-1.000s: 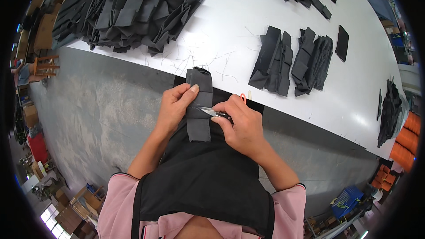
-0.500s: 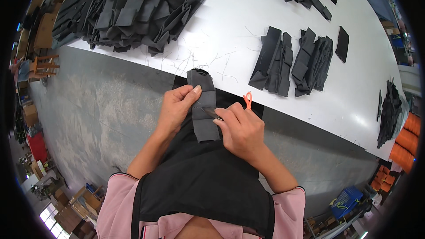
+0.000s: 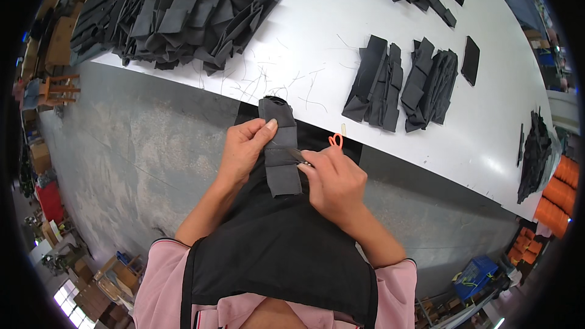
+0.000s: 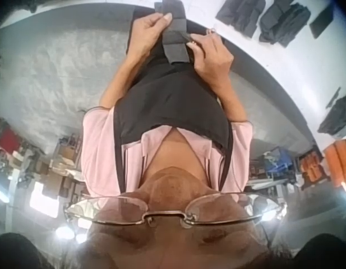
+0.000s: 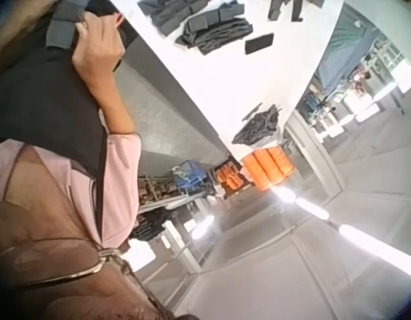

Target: The recorder uses a small pair of snips or scissors to trim loose threads and excess fabric from black textile components on a large white workbench.

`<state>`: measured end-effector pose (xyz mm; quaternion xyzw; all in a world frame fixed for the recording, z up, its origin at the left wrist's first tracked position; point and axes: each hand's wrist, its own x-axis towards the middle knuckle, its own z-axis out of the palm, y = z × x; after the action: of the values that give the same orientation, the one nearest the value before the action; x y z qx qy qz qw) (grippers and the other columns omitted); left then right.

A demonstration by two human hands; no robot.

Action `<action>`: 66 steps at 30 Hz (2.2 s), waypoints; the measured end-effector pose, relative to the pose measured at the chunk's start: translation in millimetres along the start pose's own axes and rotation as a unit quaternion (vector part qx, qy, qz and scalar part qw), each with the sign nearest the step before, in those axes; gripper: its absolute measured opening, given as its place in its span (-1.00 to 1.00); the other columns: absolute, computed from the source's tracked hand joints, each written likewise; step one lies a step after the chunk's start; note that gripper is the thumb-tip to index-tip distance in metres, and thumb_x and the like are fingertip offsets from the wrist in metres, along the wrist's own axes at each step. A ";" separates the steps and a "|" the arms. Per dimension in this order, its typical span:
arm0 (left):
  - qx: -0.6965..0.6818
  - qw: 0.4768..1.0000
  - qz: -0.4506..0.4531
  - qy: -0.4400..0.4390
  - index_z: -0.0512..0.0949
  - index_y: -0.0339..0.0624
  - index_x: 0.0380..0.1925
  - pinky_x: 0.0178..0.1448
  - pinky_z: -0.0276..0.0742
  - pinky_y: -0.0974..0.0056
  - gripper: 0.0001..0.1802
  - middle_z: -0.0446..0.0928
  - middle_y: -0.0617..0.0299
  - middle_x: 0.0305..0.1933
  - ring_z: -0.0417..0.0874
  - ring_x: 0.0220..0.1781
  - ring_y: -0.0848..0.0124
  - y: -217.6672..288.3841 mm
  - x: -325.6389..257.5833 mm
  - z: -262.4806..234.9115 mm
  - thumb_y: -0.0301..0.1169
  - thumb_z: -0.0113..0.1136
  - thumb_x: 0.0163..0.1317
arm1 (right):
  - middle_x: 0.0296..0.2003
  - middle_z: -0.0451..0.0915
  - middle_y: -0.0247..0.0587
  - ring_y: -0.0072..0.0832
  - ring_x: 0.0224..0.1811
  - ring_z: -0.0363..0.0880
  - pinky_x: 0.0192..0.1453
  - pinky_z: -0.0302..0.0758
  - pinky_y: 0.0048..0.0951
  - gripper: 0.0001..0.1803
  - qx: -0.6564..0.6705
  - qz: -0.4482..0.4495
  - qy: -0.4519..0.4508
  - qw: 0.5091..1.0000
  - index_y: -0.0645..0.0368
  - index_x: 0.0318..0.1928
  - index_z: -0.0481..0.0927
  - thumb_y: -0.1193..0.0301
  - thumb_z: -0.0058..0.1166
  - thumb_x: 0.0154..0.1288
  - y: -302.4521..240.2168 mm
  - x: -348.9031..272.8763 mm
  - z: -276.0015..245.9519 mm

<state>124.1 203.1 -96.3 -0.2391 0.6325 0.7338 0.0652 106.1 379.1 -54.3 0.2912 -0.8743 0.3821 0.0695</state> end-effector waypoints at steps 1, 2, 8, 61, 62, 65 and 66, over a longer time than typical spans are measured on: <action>-0.001 1.000 0.000 0.002 0.33 -0.24 -0.71 -0.56 -0.04 0.42 -0.57 0.15 0.53 -0.69 0.07 -0.58 0.71 -0.1 -0.1 -0.5 -0.27 0.15 0.27 | -0.47 0.44 -0.30 -0.35 -0.55 0.47 -0.48 0.39 -0.43 -0.75 0.001 -0.001 -0.001 1.000 0.16 -0.28 0.56 0.51 0.25 -0.06 0.8 -0.7 -1.4; -0.003 1.000 -0.004 0.000 0.33 -0.23 -0.71 -0.56 -0.04 0.42 -0.57 0.15 0.53 -0.69 0.07 -0.58 0.71 0.8 -0.3 -1.0 -0.27 0.15 0.27 | -0.47 0.44 -0.29 -0.35 -0.54 0.47 -0.48 0.39 -0.42 -0.76 0.007 0.006 -0.012 1.000 0.16 -0.29 0.56 0.51 0.25 -0.05 0.9 -1.0 -3.5; 0.004 1.000 -0.010 -0.004 0.40 -0.26 -0.68 -0.56 -0.02 0.44 -0.60 0.19 0.53 -0.69 0.09 -0.59 0.71 2.0 0.9 -2.8 -0.27 0.16 0.27 | -0.46 0.43 -0.27 -0.35 -0.54 0.47 -0.48 0.39 -0.42 -0.76 0.000 0.004 -0.070 0.998 0.17 -0.30 0.55 0.51 0.26 -0.05 -2.6 5.8 -5.0; 0.474 0.645 0.532 0.277 0.50 -0.23 -0.19 0.31 0.18 0.11 -0.77 0.40 0.03 0.18 0.36 0.26 0.08 146.5 89.9 -82.9 -0.60 0.12 0.10 | -0.09 0.38 -0.08 -0.10 -0.22 0.57 -0.16 0.52 -0.17 -0.24 -0.129 0.318 0.032 0.939 0.21 0.16 0.30 0.17 0.31 -0.02 142.2 45.3 11.6; 0.422 0.707 0.523 0.220 0.50 -0.24 -0.18 0.31 0.18 0.10 -0.76 0.40 0.03 0.17 0.35 0.27 0.11 134.9 86.4 -63.6 -0.61 0.10 0.10 | -0.02 0.33 -0.05 -0.06 -0.16 0.56 -0.12 0.52 -0.14 -0.14 -0.157 0.364 -0.026 0.918 0.19 0.23 0.22 0.16 0.32 -0.05 141.9 49.6 16.7; 0.239 0.879 0.411 0.040 0.48 -0.26 -0.13 0.08 0.42 0.31 -0.71 0.46 0.05 0.08 0.49 0.10 0.30 84.7 85.5 -18.5 -0.62 0.11 0.10 | 0.04 0.27 0.02 0.00 -0.13 0.55 -0.10 0.52 -0.12 -0.09 -0.159 0.397 -0.040 0.903 0.14 0.29 0.10 0.24 0.28 -0.05 144.3 56.5 26.5; 0.205 0.907 0.369 -0.004 0.46 -0.26 -0.07 0.05 0.41 0.34 -0.69 0.48 0.09 0.05 0.51 0.05 0.36 65.1 85.5 -5.8 -0.61 0.08 0.14 | 0.04 0.27 0.02 0.00 -0.13 0.55 -0.10 0.52 -0.12 -0.09 -0.159 0.398 -0.040 0.903 0.14 0.29 0.10 0.24 0.28 -0.05 145.2 52.5 28.9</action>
<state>24.7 167.3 -75.4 0.0325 0.8116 0.5609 -0.1600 -15.8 412.8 -147.5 -0.0811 -0.9685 0.2222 -0.0781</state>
